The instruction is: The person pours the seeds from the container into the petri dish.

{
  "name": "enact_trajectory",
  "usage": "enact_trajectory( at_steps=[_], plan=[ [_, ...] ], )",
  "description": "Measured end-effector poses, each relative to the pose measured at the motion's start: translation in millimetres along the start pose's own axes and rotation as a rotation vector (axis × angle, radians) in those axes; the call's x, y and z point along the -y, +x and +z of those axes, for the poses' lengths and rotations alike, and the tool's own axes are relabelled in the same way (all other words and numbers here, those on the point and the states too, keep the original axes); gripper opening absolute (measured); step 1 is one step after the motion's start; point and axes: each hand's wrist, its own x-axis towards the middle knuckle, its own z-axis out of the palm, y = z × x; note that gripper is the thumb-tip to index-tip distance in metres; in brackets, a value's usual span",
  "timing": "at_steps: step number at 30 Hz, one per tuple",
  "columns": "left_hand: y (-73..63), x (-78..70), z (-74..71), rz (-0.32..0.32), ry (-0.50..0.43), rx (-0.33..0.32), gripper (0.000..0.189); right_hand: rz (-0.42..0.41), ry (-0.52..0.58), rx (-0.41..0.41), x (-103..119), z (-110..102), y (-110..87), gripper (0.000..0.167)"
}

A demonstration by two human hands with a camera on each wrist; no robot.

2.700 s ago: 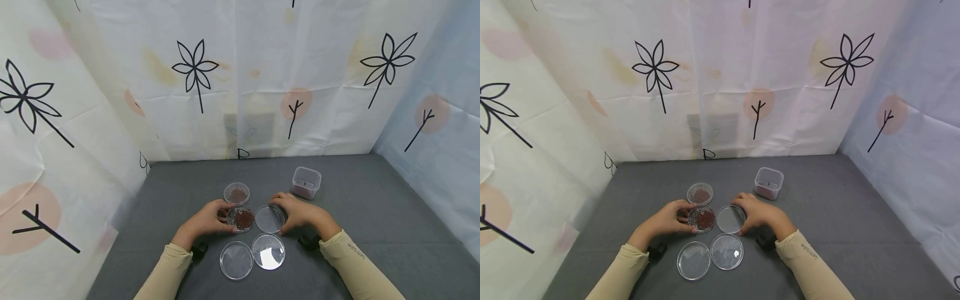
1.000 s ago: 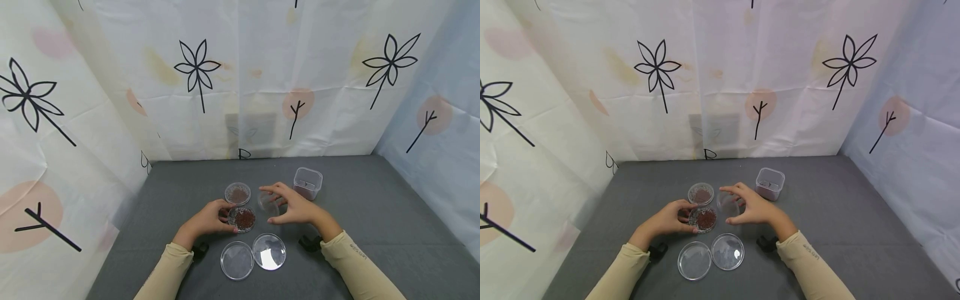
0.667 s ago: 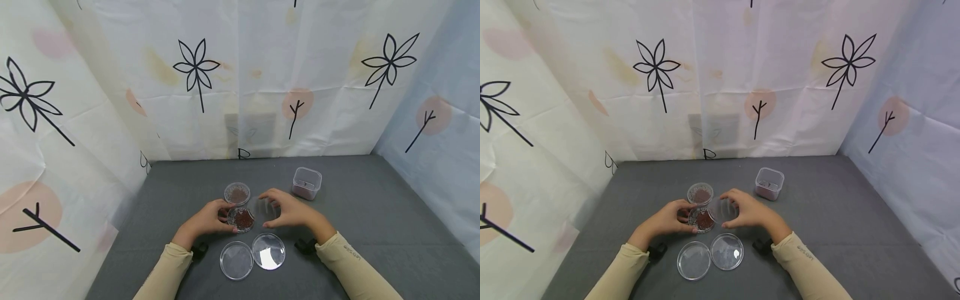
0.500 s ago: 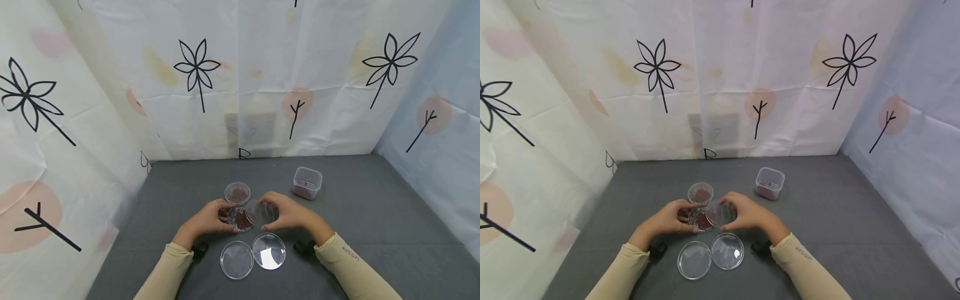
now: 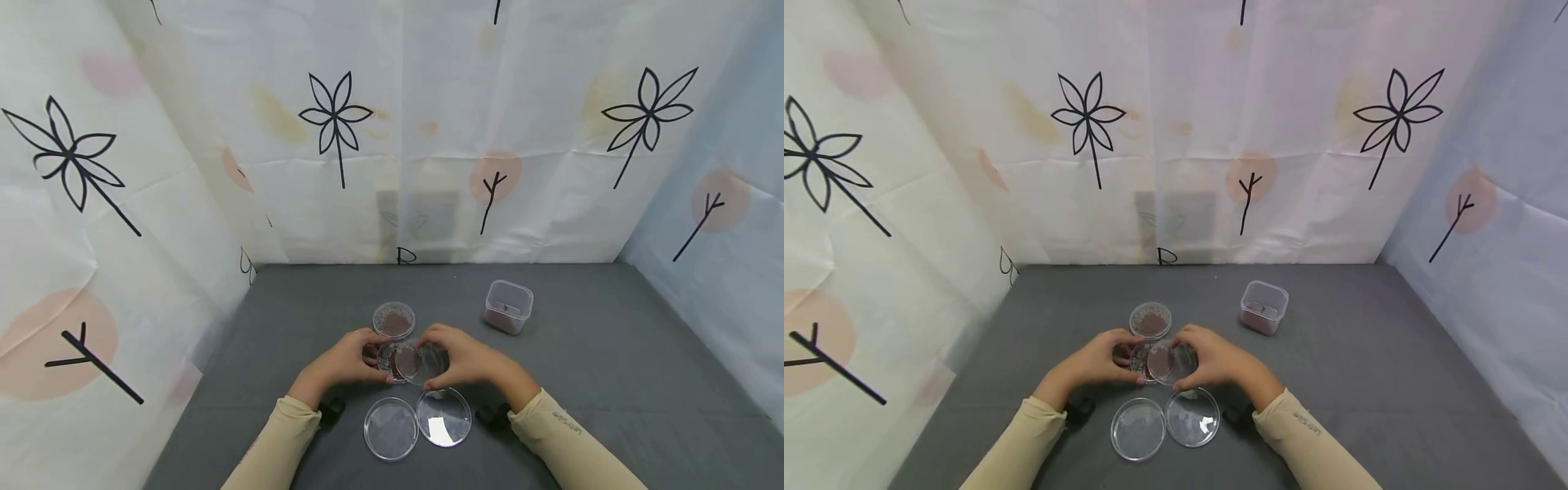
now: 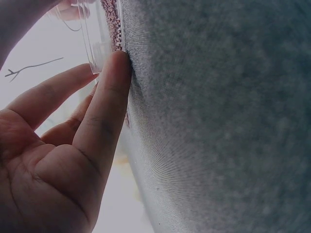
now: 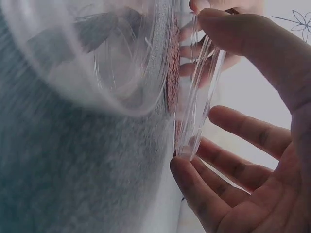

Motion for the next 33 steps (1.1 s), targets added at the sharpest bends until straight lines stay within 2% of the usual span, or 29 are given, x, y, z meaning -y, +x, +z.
enact_trajectory(
  at_steps=[7, 13, 23, 33],
  plan=[
    [0.5, 0.6, -0.3, 0.000, 0.006, 0.005, 0.079, 0.028, -0.039, 0.030, 9, 3, 8.6, 0.064],
    [0.6, 2.1, -0.7, 0.023, 0.014, 0.006, 0.078, 0.046, -0.051, 0.052, 18, 4, 14.5, 0.066],
    [0.1, 2.1, -1.7, 0.047, 0.016, 0.014, 0.076, 0.052, -0.046, 0.119, 19, 1, 16.2, 0.068],
    [1.8, 2.8, -2.9, 0.058, 0.008, 0.030, 0.077, 0.038, -0.050, 0.101, 20, 4, 22.1, 0.067]
  ],
)
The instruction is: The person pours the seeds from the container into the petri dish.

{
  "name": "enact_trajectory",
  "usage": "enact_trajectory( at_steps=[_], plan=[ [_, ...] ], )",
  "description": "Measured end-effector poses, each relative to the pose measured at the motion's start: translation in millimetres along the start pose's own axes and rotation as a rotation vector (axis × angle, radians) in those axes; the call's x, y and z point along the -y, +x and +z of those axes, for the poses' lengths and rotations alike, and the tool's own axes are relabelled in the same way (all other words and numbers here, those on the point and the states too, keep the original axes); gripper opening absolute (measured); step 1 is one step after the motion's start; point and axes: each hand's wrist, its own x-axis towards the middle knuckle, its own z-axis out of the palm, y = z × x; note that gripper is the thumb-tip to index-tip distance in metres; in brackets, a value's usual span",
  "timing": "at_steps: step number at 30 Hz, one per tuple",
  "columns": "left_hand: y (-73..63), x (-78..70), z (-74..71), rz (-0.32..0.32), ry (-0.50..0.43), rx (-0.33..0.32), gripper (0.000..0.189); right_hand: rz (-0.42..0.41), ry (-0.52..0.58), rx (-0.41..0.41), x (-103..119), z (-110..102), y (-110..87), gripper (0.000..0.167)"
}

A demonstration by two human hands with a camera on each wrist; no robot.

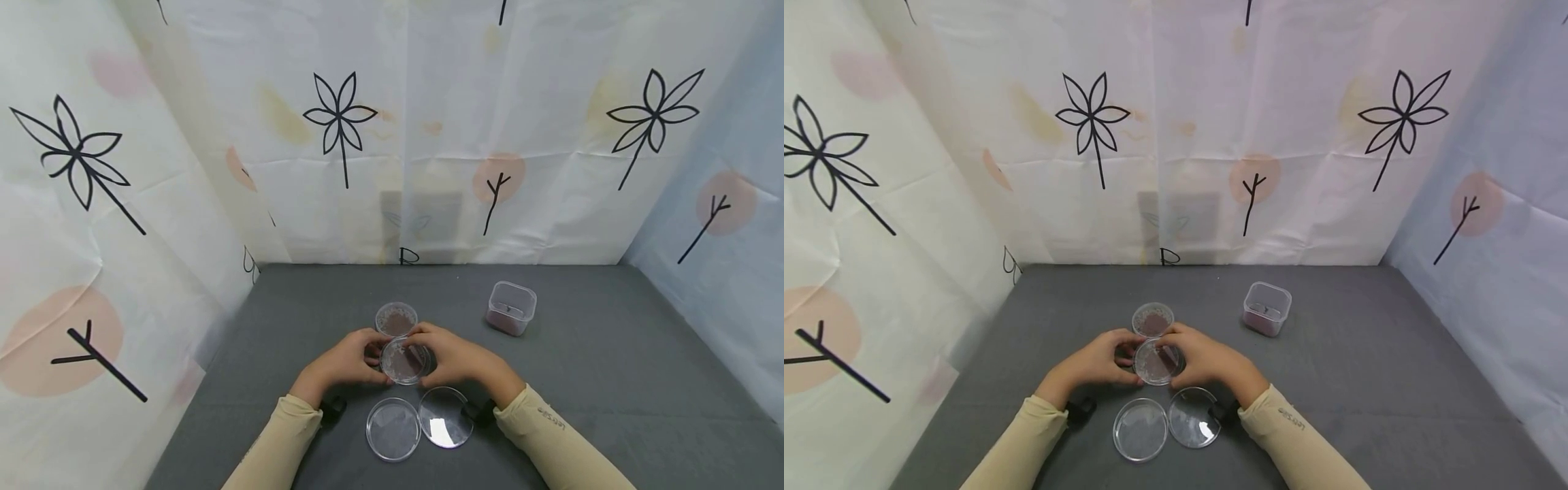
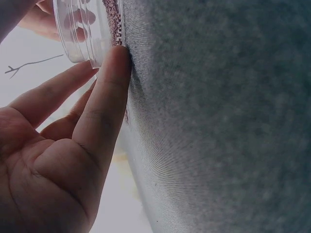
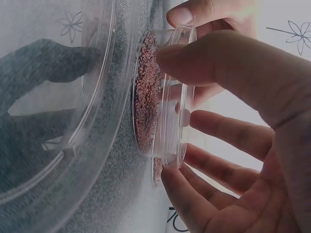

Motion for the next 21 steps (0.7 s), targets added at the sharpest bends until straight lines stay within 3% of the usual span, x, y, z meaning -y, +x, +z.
enact_trajectory(
  at_steps=[7, 21],
  plan=[
    [1.3, 1.1, 0.2, 0.003, -0.011, -0.004, 0.075, -0.021, -0.023, -0.015, -2.2, 2.5, 2.1, 0.065],
    [1.7, -0.9, 0.3, -0.018, -0.009, -0.012, 0.075, 0.031, -0.006, 0.006, -0.1, 3.2, 5.5, 0.065]
  ],
)
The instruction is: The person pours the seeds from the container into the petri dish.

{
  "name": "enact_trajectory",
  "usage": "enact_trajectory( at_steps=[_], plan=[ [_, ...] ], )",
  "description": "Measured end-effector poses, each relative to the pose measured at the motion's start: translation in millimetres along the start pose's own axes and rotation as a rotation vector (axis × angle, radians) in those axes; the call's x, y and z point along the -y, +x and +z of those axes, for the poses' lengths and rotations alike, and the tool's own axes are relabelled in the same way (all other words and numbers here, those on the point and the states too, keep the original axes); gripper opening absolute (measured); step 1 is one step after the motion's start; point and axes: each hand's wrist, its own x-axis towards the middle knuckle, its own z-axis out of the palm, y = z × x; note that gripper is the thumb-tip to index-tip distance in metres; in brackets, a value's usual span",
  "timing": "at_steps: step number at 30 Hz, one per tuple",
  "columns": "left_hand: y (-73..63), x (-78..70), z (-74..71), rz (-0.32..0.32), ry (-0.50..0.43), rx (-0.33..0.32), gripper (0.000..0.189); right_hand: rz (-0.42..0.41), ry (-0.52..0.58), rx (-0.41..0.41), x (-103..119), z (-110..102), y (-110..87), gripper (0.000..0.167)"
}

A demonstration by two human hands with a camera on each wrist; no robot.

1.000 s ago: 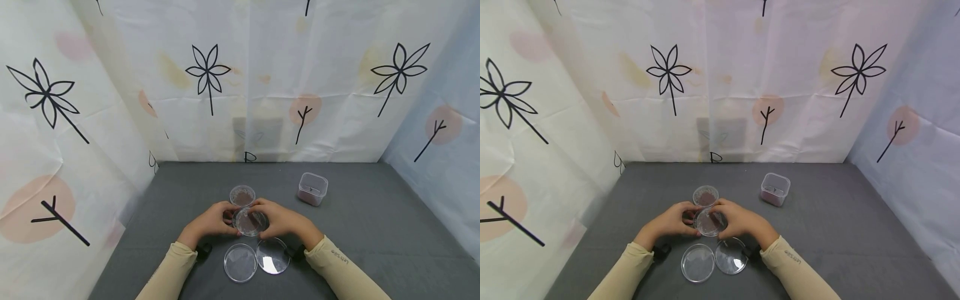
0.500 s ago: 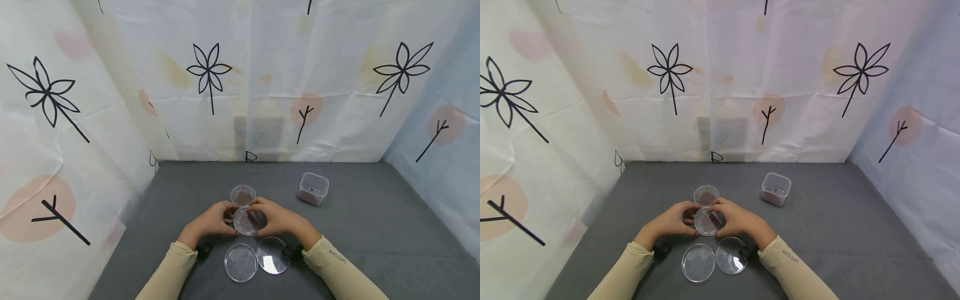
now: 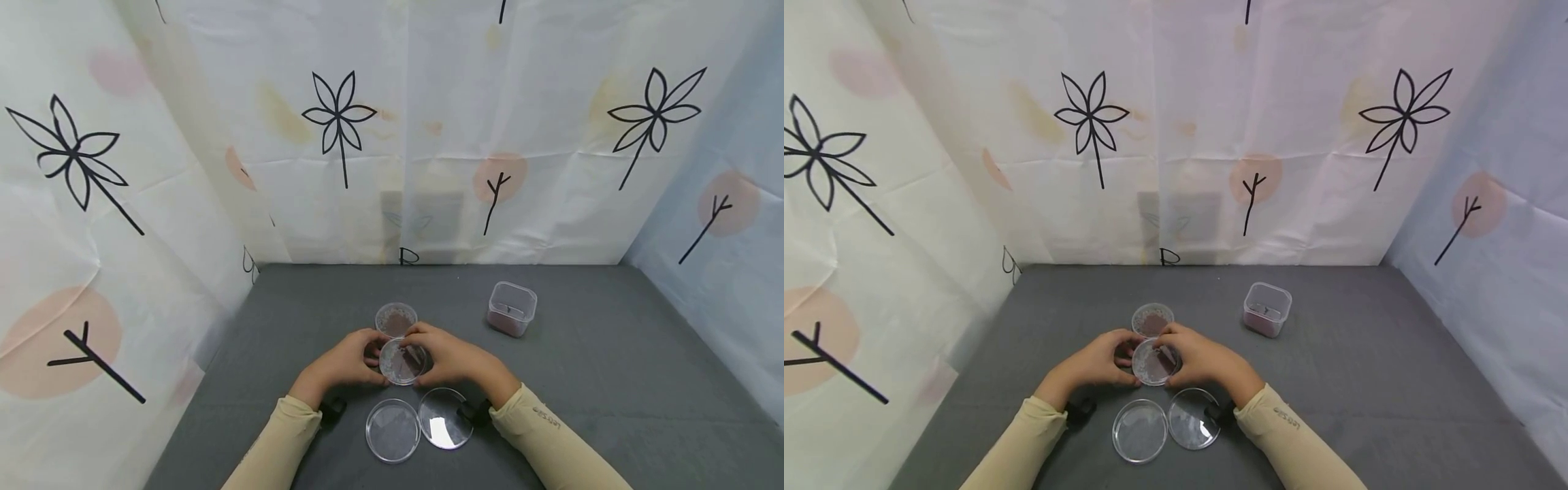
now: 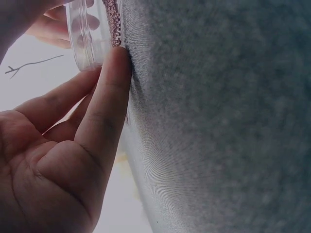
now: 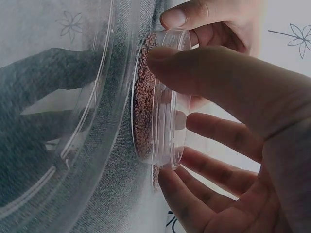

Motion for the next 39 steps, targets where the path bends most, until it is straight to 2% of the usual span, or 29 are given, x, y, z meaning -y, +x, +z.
enact_trajectory(
  at_steps=[6, 18, 29, 39],
  plan=[
    [-0.1, -1.1, -0.4, 0.000, -0.007, 0.003, 0.075, 0.011, 0.007, -0.001, 0, 1, 0.7, 0.067],
    [-0.7, -1.1, -2.4, -0.011, 0.044, 0.013, 0.077, 0.020, -0.012, 0.015, 2, 1, -0.9, 0.069],
    [-1.9, -1.3, -3.0, -0.014, 0.054, 0.018, 0.077, 0.027, -0.015, 0.021, 5, -2, -4.1, 0.064],
    [-2.0, -0.3, -2.0, -0.012, 0.050, 0.006, 0.078, -0.029, -0.038, -0.056, 7, -10, -12.6, 0.054]
  ],
)
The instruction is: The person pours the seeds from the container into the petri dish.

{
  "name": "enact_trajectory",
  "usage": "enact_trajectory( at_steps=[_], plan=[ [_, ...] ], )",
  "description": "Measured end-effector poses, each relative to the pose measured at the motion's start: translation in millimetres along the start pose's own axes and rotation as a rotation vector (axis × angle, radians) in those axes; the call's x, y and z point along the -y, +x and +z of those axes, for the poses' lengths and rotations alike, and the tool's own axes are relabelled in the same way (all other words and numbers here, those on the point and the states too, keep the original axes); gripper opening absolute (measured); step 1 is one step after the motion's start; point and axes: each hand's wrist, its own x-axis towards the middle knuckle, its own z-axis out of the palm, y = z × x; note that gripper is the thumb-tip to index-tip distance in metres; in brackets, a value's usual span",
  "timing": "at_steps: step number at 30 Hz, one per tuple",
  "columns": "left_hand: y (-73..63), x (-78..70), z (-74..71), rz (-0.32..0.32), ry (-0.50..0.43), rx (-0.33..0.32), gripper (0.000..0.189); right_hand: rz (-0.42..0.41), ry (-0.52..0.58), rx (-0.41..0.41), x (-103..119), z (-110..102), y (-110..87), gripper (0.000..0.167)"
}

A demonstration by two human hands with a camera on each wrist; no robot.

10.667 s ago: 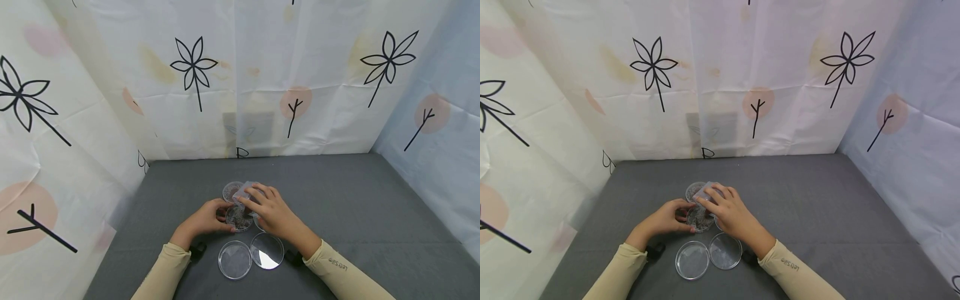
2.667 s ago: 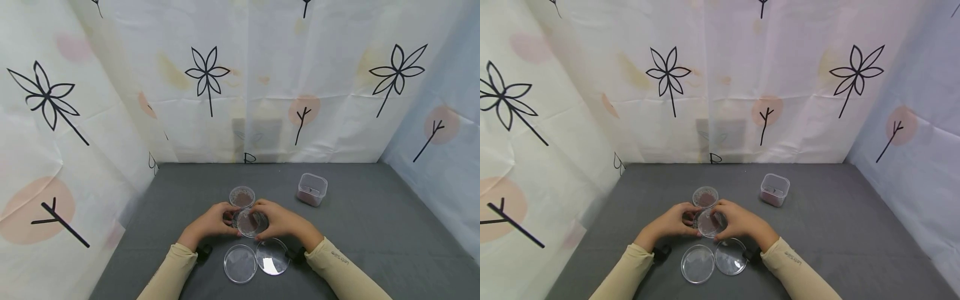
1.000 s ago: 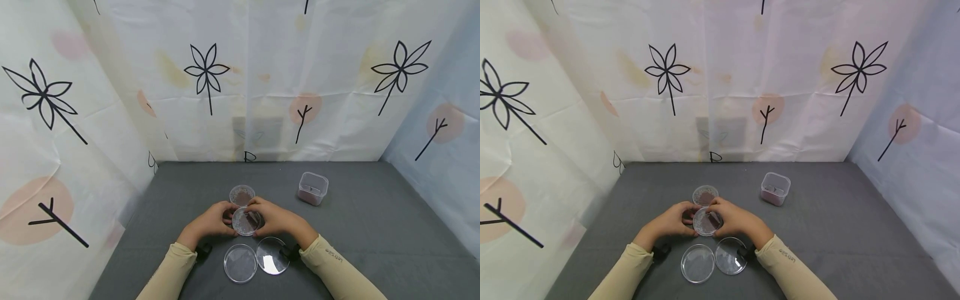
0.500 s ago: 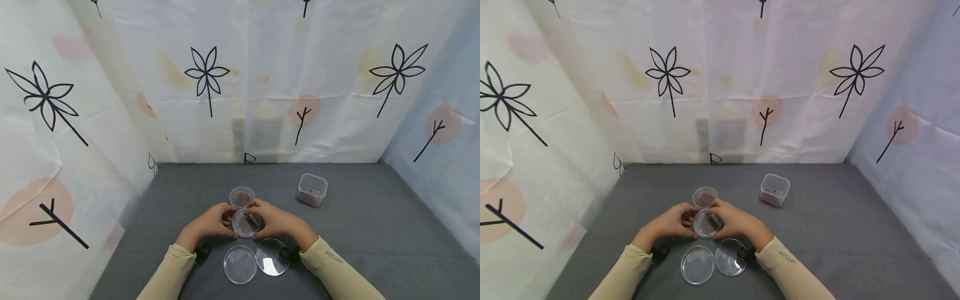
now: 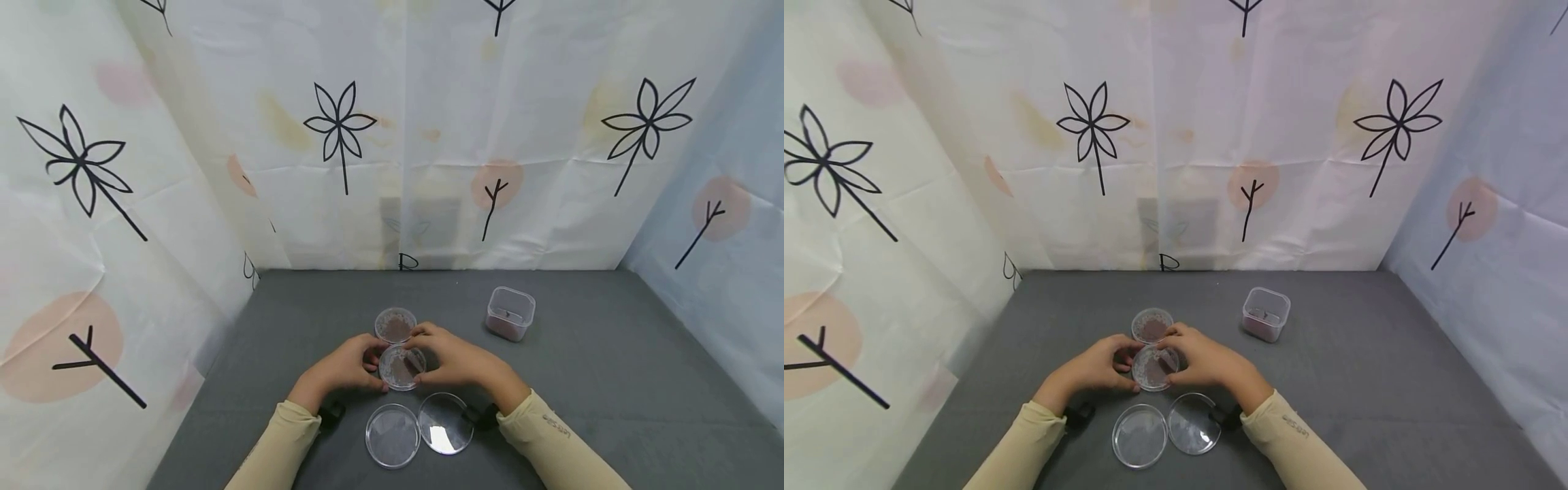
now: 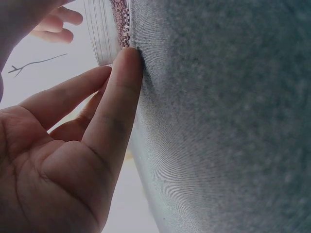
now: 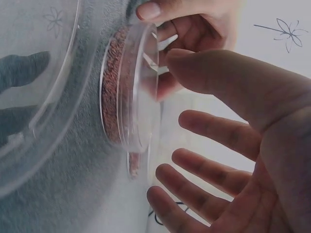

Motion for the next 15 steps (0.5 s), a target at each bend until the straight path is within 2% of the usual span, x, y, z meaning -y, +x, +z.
enact_trajectory(
  at_steps=[5, 9, 15],
  plan=[
    [0.5, 0.1, 1.7, -0.018, -0.007, -0.001, 0.078, -0.019, 0.010, -0.087, -3, -6, -8.2, 0.045],
    [-0.3, -0.7, 1.6, -0.005, -0.008, -0.006, 0.077, -0.015, -0.010, -0.184, -8, -11, -17.4, 0.035],
    [-1.5, -2.3, 0.9, 0.006, -0.015, -0.014, 0.077, 0.020, -0.025, -0.309, -19, -23, -35.8, 0.029]
  ],
)
